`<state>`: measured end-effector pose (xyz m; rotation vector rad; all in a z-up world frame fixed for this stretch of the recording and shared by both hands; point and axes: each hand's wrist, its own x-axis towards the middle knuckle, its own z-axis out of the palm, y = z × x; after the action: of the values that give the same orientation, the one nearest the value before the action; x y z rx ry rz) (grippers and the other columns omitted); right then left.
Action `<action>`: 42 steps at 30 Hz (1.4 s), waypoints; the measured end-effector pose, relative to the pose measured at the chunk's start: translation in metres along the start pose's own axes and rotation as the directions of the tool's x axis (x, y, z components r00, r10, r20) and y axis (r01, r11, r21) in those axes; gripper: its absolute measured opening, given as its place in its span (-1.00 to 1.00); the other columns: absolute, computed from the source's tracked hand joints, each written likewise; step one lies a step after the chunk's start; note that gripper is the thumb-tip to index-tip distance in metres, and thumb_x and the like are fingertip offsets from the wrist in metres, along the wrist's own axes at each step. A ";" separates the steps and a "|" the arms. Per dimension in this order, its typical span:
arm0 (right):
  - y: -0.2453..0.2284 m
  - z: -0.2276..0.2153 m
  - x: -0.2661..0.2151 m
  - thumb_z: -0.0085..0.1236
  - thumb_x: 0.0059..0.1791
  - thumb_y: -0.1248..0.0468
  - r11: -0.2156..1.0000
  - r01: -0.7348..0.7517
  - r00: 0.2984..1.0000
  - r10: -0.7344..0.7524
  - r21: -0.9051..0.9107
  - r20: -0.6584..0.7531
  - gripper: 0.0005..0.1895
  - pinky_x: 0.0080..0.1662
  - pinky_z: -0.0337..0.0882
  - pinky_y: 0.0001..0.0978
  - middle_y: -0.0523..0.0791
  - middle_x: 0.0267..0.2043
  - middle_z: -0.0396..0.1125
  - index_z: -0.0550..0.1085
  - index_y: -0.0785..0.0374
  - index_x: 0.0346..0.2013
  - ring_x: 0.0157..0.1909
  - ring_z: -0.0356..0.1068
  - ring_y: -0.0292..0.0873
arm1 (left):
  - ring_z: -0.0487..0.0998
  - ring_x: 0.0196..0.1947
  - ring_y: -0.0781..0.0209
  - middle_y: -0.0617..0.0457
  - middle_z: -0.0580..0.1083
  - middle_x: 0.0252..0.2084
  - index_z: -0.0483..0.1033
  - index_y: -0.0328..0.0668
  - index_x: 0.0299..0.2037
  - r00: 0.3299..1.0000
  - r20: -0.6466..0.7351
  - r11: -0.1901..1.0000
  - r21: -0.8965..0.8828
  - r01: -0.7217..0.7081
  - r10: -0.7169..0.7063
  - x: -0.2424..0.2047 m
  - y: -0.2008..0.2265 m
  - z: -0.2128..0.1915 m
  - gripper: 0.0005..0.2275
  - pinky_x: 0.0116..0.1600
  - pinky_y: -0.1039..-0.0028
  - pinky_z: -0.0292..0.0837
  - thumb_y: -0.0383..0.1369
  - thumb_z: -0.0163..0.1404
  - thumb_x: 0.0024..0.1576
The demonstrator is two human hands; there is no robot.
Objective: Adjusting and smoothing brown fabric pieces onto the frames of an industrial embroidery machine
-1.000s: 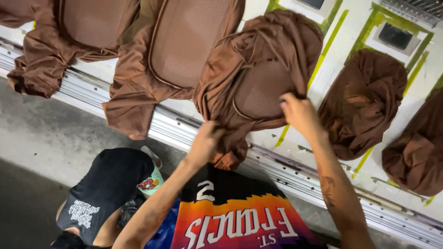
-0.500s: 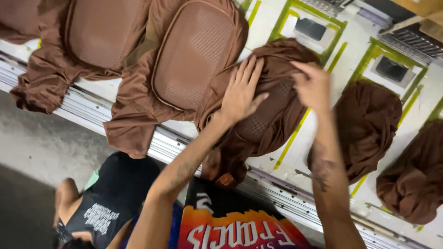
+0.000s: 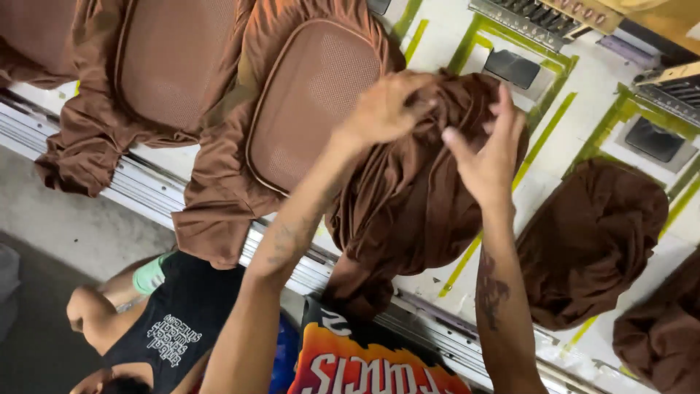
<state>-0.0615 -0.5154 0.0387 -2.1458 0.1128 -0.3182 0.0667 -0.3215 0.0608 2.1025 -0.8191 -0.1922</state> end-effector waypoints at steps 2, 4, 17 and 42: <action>0.036 0.004 -0.024 0.25 0.02 0.10 0.869 -0.217 0.935 0.316 -0.445 0.162 -0.14 0.21 0.21 0.21 0.27 0.42 -0.03 0.00 -0.01 0.51 0.42 -0.01 0.39 | 0.69 -0.01 -0.02 -0.09 0.59 0.06 0.51 -0.28 0.07 0.820 0.504 0.948 -0.006 0.317 -0.271 0.015 0.019 -0.048 -0.76 0.21 0.28 0.60 -0.37 -0.05 0.28; 0.052 -0.015 -0.029 0.09 -0.06 0.34 0.925 -0.206 0.953 0.264 -0.320 0.147 -0.25 0.07 0.30 -0.09 0.07 0.06 0.21 0.20 0.02 0.44 0.06 0.19 0.09 | 0.64 -0.24 0.22 0.04 0.60 -0.19 0.59 -0.16 -0.07 0.795 0.539 0.948 0.022 0.317 -0.279 0.036 -0.009 -0.072 -0.79 -0.06 0.44 0.51 -0.40 -0.04 0.14; 0.089 0.029 -0.044 0.07 -0.14 0.39 0.814 -0.144 0.989 0.094 -0.563 -0.117 -0.79 -0.22 0.30 0.13 0.07 -0.29 0.35 0.46 0.23 -0.21 -0.25 0.35 0.27 | 0.17 0.53 -0.17 -0.26 0.14 0.48 -0.06 -0.21 0.48 0.845 -0.520 0.989 -0.135 0.059 -0.122 0.042 -0.030 0.073 -0.31 0.61 0.16 0.09 -0.24 0.14 0.29; 0.107 -0.038 -0.021 -0.22 0.24 0.23 0.727 0.033 0.994 0.050 -0.686 0.100 -0.44 0.24 0.18 -0.02 0.09 0.47 0.15 -0.02 0.26 0.53 0.44 0.12 0.11 | 0.45 -0.23 -0.07 0.10 0.44 -0.42 0.71 0.04 -0.38 0.951 -0.286 0.960 0.278 -0.037 0.119 0.109 -0.080 0.160 -0.87 -0.23 0.14 0.25 -0.17 0.24 0.00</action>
<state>-0.0876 -0.6017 -0.0330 -2.9057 0.2013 -0.1533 0.1244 -0.4610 -0.0844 2.2716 -0.7752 0.2933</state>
